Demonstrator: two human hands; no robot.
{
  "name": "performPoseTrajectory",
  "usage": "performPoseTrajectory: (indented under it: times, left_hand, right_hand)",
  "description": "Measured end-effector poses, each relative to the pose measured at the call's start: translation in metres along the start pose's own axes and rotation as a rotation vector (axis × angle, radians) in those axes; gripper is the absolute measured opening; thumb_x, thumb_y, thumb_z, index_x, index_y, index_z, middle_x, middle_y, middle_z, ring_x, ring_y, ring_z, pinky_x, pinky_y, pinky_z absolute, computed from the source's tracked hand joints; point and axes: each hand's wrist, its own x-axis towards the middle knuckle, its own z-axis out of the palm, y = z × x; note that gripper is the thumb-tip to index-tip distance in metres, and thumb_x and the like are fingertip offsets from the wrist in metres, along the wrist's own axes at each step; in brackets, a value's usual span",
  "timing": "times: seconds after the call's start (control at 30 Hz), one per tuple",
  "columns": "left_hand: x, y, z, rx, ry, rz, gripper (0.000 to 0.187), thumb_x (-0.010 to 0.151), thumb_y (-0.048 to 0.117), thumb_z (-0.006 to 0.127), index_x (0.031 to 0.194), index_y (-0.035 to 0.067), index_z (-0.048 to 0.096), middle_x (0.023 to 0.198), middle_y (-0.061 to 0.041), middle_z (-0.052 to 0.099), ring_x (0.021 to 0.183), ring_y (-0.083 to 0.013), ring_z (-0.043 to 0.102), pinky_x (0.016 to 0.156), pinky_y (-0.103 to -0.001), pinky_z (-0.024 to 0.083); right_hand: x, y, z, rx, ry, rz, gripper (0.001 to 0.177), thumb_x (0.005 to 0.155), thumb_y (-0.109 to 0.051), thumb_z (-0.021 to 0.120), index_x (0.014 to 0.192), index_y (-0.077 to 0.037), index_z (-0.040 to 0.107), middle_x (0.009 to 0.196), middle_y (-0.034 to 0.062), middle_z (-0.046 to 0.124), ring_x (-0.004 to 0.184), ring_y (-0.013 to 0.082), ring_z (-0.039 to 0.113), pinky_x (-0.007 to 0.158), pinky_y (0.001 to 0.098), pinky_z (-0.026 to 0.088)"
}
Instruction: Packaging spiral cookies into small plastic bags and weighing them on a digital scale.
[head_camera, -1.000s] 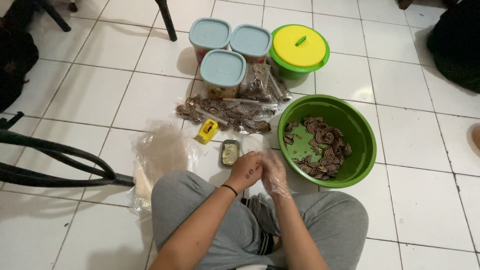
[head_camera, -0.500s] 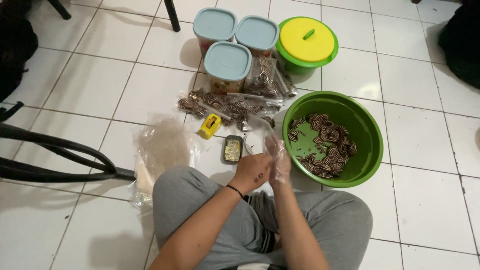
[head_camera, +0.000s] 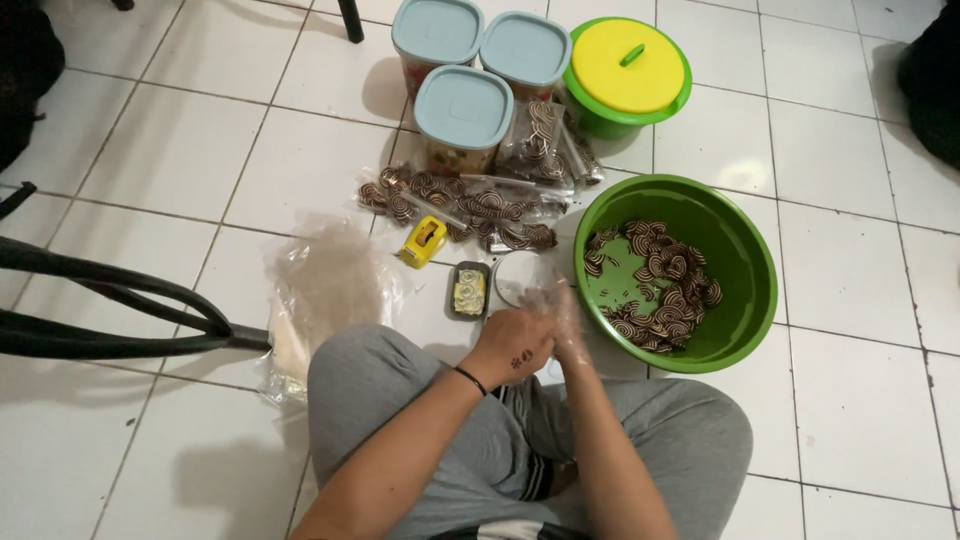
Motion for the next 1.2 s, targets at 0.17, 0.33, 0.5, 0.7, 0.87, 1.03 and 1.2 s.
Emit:
performPoseTrajectory:
  times: [0.17,0.33,0.5,0.7,0.87,1.03,1.2]
  left_hand:
    - [-0.005,0.003,0.012,-0.021,-0.015,0.037,0.023,0.099,0.019,0.048,0.086,0.008,0.063,0.056,-0.006,0.056,0.044,-0.0146,0.049,0.042,-0.027,0.043]
    - [0.004,0.01,0.002,-0.118,0.01,0.075,0.021,0.094,0.017,0.047,0.092,0.009,0.067,0.052,-0.004,0.055,0.041,-0.0155,0.049,0.038,-0.028,0.044]
    - [0.021,-0.024,0.022,-0.253,0.466,-0.212,0.04,0.1,0.04,0.063,0.115,0.003,0.062,0.097,-0.02,0.066,0.086,-0.0363,0.07,0.069,-0.044,0.058]
    - [0.019,-0.059,0.035,-0.509,0.216,-0.494,0.042,0.105,0.047,0.053,0.129,0.014,0.061,0.089,-0.001,0.076,0.096,-0.024,0.073,0.085,-0.038,0.055]
    - [0.024,-0.069,0.046,-0.668,0.318,-0.616,0.026,0.104,0.031,0.056,0.095,0.017,0.076,0.079,-0.005,0.075,0.072,-0.0183,0.073,0.065,-0.03,0.058]
    - [0.032,-0.083,0.05,-0.882,0.523,-0.801,0.027,0.103,0.022,0.05,0.087,0.011,0.069,0.074,-0.007,0.07,0.066,-0.0165,0.073,0.06,-0.026,0.059]
    - [0.042,-0.137,0.057,-1.159,0.809,-0.94,0.026,0.101,0.023,0.054,0.08,0.012,0.063,0.066,-0.006,0.057,0.057,-0.0167,0.064,0.055,-0.032,0.06]
  right_hand:
    - [0.062,0.073,-0.026,-0.515,-0.031,-0.254,0.05,0.097,-0.043,0.066,0.143,-0.028,0.052,0.137,0.0017,0.059,0.118,0.0277,0.065,0.097,0.0426,0.054]
    - [0.074,0.104,-0.039,-0.223,-0.324,-0.49,0.135,0.072,-0.006,0.082,0.166,-0.022,-0.013,0.137,0.0387,0.046,0.114,0.0394,0.056,0.095,0.0486,0.053]
    - [0.023,0.036,-0.04,0.018,-0.679,-0.424,0.126,0.075,0.018,0.068,0.165,-0.025,-0.01,0.153,0.028,0.041,0.138,0.0429,0.043,0.102,0.0575,0.05]
    - [0.005,0.025,-0.062,-0.11,-0.723,-0.17,0.089,0.087,-0.001,0.072,0.162,-0.02,0.028,0.132,0.0243,0.062,0.115,0.0399,0.065,0.09,0.0531,0.059]
    - [-0.045,-0.057,-0.049,-0.283,-0.684,-0.121,0.06,0.095,-0.022,0.067,0.148,-0.002,0.049,0.137,0.028,0.061,0.127,0.0421,0.059,0.106,0.0593,0.048]
    - [-0.074,-0.095,-0.062,-0.458,-0.706,-0.29,0.045,0.096,-0.012,0.059,0.138,0.001,0.06,0.124,0.0282,0.07,0.118,0.0429,0.067,0.1,0.0604,0.052]
    - [-0.061,-0.086,-0.088,-0.169,0.08,-1.129,0.023,0.1,0.009,0.049,0.109,0.002,0.069,0.082,0.0154,0.072,0.078,0.0235,0.071,0.071,0.0322,0.062]
